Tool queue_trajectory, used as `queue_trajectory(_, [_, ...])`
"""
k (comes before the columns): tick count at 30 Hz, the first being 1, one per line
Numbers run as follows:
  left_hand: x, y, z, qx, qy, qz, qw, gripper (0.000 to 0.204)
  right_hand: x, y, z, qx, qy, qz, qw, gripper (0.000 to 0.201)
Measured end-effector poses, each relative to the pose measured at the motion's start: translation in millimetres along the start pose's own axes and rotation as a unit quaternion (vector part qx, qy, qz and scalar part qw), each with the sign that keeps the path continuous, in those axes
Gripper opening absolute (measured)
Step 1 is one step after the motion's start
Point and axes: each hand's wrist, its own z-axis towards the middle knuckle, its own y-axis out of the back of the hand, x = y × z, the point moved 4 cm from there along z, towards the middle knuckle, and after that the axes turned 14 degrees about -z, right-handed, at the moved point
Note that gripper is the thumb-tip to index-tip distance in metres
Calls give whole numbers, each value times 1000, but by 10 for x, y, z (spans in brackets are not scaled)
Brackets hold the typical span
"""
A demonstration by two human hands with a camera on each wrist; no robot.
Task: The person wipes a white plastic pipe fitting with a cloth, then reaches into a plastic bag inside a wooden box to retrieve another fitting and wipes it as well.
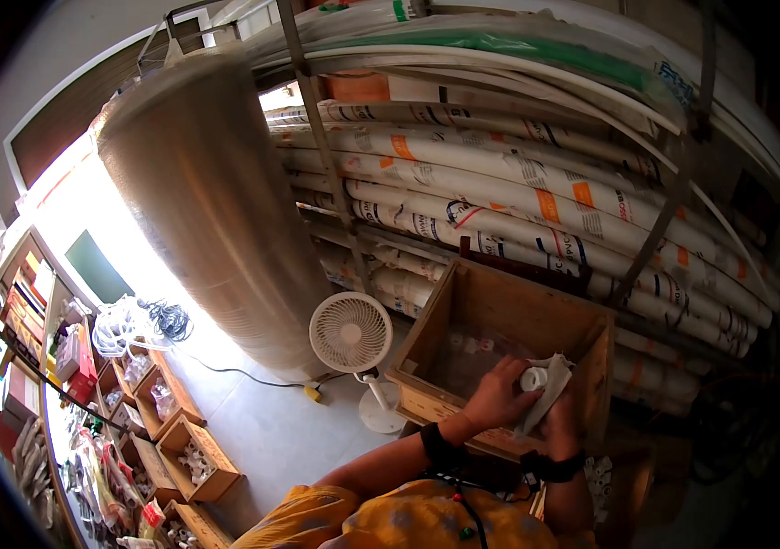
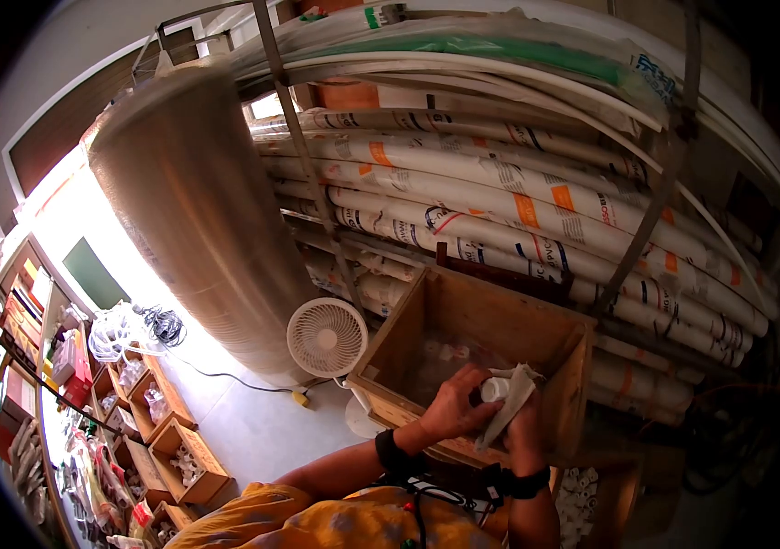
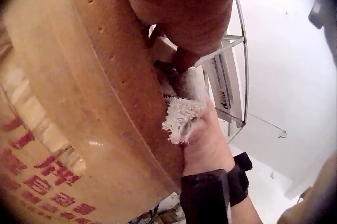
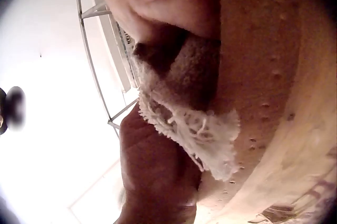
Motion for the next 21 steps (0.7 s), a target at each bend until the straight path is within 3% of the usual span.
queue_trajectory(6, [-23,17,-12,-7,-16,-30,999,42,-38,-11,38,8,-34,122,992,28])
queue_trajectory(9, [-26,20,0,-1,-54,-43,998,43,-152,5,58,1,-59,114,992,25])
queue_trajectory(12, [-11,8,-7,24,-26,-41,999,46,-95,1,42,21,-45,44,998,24])
queue_trajectory(15, [-62,15,12,32,-6,-44,999,48,-136,31,33,-25,-62,53,996,23])
queue_trajectory(18, [-93,15,23,41,45,-31,998,49,-6,-23,-5,11,0,46,999,24])
queue_trajectory(21, [-76,6,8,29,41,-23,999,50,20,-8,-27,2,-2,48,999,26])
